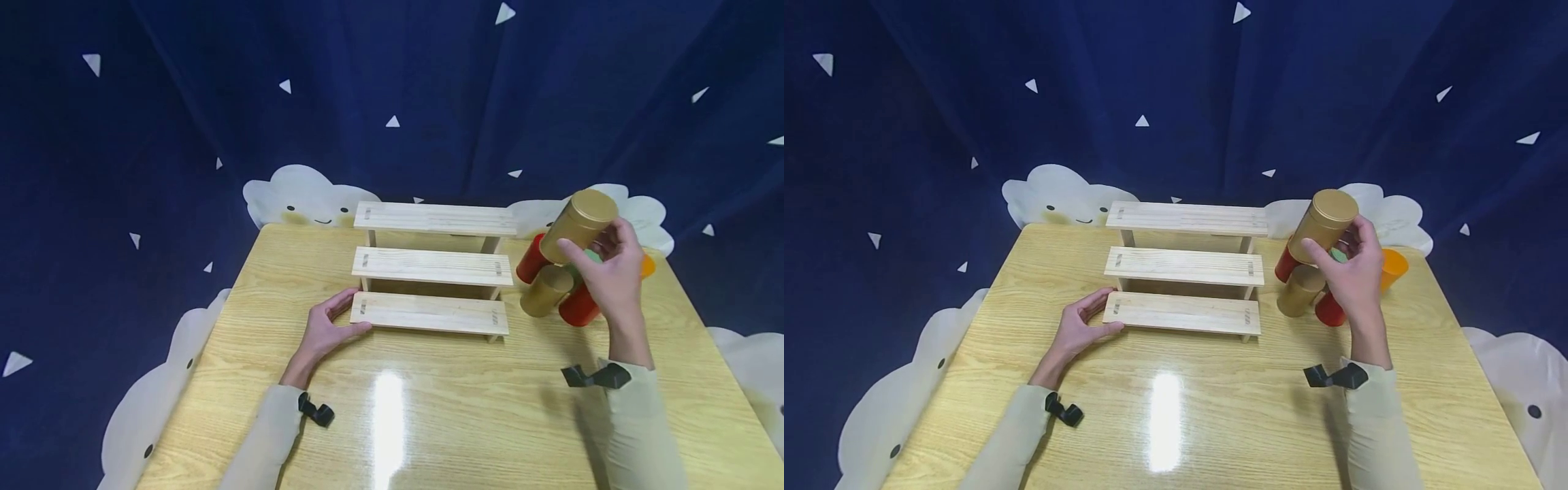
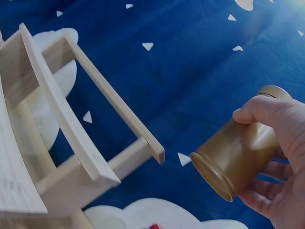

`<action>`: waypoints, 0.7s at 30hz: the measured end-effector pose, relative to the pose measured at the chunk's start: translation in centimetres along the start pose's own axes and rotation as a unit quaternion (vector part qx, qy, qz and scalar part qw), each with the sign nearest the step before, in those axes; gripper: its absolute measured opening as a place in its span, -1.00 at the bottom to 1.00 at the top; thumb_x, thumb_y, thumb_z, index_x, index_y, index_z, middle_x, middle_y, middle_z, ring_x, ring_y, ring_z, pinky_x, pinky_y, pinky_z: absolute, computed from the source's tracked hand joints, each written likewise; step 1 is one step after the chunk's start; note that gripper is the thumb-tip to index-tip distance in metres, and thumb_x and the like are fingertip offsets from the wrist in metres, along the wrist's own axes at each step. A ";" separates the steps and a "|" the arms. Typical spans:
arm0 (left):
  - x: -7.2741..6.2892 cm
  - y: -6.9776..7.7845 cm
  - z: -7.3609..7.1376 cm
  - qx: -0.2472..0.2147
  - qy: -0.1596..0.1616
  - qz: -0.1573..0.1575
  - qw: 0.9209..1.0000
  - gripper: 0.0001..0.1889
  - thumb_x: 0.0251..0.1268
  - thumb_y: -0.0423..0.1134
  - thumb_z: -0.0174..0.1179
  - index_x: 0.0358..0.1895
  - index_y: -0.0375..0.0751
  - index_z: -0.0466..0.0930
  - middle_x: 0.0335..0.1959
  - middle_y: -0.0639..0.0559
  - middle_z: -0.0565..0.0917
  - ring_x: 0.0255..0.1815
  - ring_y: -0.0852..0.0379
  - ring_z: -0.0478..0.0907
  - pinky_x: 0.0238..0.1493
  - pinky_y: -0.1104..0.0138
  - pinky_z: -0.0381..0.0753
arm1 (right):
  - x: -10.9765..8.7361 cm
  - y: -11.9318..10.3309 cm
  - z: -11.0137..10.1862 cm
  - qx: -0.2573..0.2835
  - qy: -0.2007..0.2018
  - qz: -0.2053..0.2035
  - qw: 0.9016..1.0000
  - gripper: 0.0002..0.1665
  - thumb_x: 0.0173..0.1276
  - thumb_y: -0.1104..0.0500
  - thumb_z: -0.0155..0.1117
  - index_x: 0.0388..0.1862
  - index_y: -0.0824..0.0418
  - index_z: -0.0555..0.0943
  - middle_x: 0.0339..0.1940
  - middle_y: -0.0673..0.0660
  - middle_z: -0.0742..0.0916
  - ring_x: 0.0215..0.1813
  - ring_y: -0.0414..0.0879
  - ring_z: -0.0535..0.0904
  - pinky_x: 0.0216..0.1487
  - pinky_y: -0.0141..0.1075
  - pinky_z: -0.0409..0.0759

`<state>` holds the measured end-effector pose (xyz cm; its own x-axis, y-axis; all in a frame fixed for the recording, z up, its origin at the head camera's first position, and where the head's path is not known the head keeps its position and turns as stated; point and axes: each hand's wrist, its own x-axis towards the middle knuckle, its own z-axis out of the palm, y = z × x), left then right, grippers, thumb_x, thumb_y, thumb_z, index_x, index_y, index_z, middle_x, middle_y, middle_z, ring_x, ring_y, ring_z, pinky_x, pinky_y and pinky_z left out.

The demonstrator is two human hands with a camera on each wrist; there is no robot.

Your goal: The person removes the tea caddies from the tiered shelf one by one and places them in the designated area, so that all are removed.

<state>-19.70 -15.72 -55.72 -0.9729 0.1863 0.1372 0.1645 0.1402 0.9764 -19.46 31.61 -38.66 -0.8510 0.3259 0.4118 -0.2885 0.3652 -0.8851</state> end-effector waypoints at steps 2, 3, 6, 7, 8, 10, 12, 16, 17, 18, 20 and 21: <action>0.0 0.0 0.0 -0.001 0.001 -0.001 1.000 -0.17 0.00 -0.30 0.67 0.42 -0.26 0.53 0.35 -0.05 0.65 0.43 -0.01 0.53 0.48 0.28 0.48 | -0.1 0.3 -0.6 0.004 0.011 0.010 1.000 -0.25 0.23 0.33 0.57 0.39 0.09 0.53 0.15 -0.05 0.68 0.11 -0.15 0.59 0.10 -0.51 0.56; 0.0 0.0 0.0 -0.002 0.001 -0.001 1.000 -0.17 0.00 -0.30 0.67 0.43 -0.25 0.53 0.35 -0.05 0.65 0.43 -0.01 0.53 0.48 0.28 0.48 | -0.2 0.4 -0.9 0.006 0.017 0.014 1.000 -0.24 0.22 0.35 0.57 0.39 0.09 0.53 0.14 -0.05 0.68 0.11 -0.16 0.59 0.09 -0.52 0.57; 0.0 0.1 0.0 -0.003 -0.001 0.000 1.000 -0.17 0.00 -0.31 0.67 0.43 -0.26 0.52 0.36 -0.07 0.64 0.43 -0.03 0.53 0.48 0.26 0.48 | -0.4 0.8 -1.8 0.003 0.035 0.026 0.999 -0.23 0.20 0.37 0.57 0.39 0.09 0.54 0.13 -0.06 0.68 0.10 -0.18 0.60 0.06 -0.54 0.57; 0.0 0.1 0.0 -0.005 -0.001 -0.001 1.000 -0.17 0.00 -0.31 0.67 0.43 -0.26 0.52 0.35 -0.06 0.64 0.43 -0.02 0.53 0.48 0.27 0.48 | -0.4 1.0 -2.1 0.003 0.041 0.027 0.999 -0.23 0.20 0.38 0.57 0.39 0.10 0.54 0.13 -0.05 0.69 0.10 -0.17 0.60 0.07 -0.54 0.58; 0.0 0.1 0.0 -0.005 -0.001 -0.001 1.000 -0.17 0.00 -0.31 0.67 0.43 -0.26 0.52 0.36 -0.07 0.64 0.43 -0.03 0.53 0.48 0.27 0.48 | -0.4 1.2 -2.4 -0.002 0.045 0.029 0.999 -0.23 0.20 0.37 0.57 0.39 0.10 0.54 0.14 -0.04 0.69 0.11 -0.16 0.60 0.07 -0.55 0.58; 0.0 0.1 0.1 -0.005 -0.001 -0.001 1.000 -0.16 0.00 -0.31 0.67 0.43 -0.27 0.51 0.36 -0.07 0.64 0.43 -0.03 0.52 0.48 0.28 0.48 | -0.5 1.5 -3.0 -0.017 0.053 0.033 0.998 -0.22 0.21 0.35 0.58 0.41 0.08 0.54 0.17 -0.06 0.68 0.13 -0.17 0.60 0.10 -0.56 0.58; 0.0 0.1 0.0 -0.006 -0.001 -0.002 1.000 -0.16 0.00 -0.31 0.67 0.43 -0.29 0.51 0.36 -0.07 0.63 0.44 -0.03 0.52 0.48 0.29 0.48 | -0.5 1.9 -3.6 -0.027 0.063 0.035 0.997 -0.21 0.22 0.35 0.57 0.42 0.08 0.53 0.18 -0.06 0.68 0.14 -0.17 0.60 0.12 -0.56 0.59; 0.0 0.0 0.0 -0.004 0.000 -0.003 1.000 -0.16 0.00 -0.30 0.67 0.43 -0.27 0.51 0.37 -0.07 0.63 0.44 -0.02 0.52 0.48 0.28 0.48 | -0.7 2.5 -4.7 -0.027 0.085 0.036 0.995 -0.20 0.21 0.39 0.57 0.43 0.09 0.53 0.18 -0.06 0.67 0.12 -0.18 0.60 0.09 -0.58 0.60; 0.0 0.0 0.0 -0.003 0.000 -0.003 1.000 -0.16 0.00 -0.29 0.67 0.43 -0.26 0.52 0.37 -0.07 0.62 0.44 -0.03 0.52 0.48 0.28 0.48 | -0.7 2.7 -5.0 -0.027 0.090 0.037 0.995 -0.19 0.21 0.39 0.57 0.43 0.10 0.53 0.18 -0.06 0.67 0.12 -0.18 0.60 0.09 -0.58 0.60; -0.1 0.0 0.0 -0.002 0.001 -0.003 1.000 -0.17 0.00 -0.29 0.67 0.43 -0.24 0.53 0.37 -0.07 0.63 0.43 -0.02 0.52 0.47 0.28 0.49 | -0.8 2.8 -5.2 -0.032 0.095 0.039 0.994 -0.19 0.21 0.39 0.57 0.44 0.09 0.52 0.18 -0.07 0.67 0.12 -0.18 0.60 0.11 -0.57 0.60; -0.1 0.0 0.0 -0.002 0.003 -0.003 1.000 -0.17 0.00 -0.28 0.68 0.43 -0.22 0.54 0.37 -0.07 0.62 0.43 -0.02 0.53 0.46 0.30 0.49 | -0.8 2.9 -5.8 -0.048 0.101 0.054 0.992 -0.19 0.25 0.35 0.56 0.46 0.07 0.49 0.20 -0.10 0.64 0.15 -0.19 0.58 0.19 -0.55 0.58; -0.1 0.0 0.0 -0.002 0.004 -0.003 1.000 -0.17 0.00 -0.28 0.68 0.42 -0.21 0.54 0.37 -0.07 0.63 0.43 -0.02 0.53 0.46 0.31 0.50 | -0.9 3.0 -6.0 -0.059 0.104 0.061 0.991 -0.18 0.26 0.33 0.55 0.48 0.06 0.48 0.21 -0.11 0.64 0.16 -0.20 0.57 0.22 -0.52 0.58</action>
<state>-19.65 -15.74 -55.76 -0.9751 0.1783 0.1318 0.1574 0.1380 0.9779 -16.96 37.66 -40.41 -0.7645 0.5416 0.3497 -0.1253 0.4072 -0.9047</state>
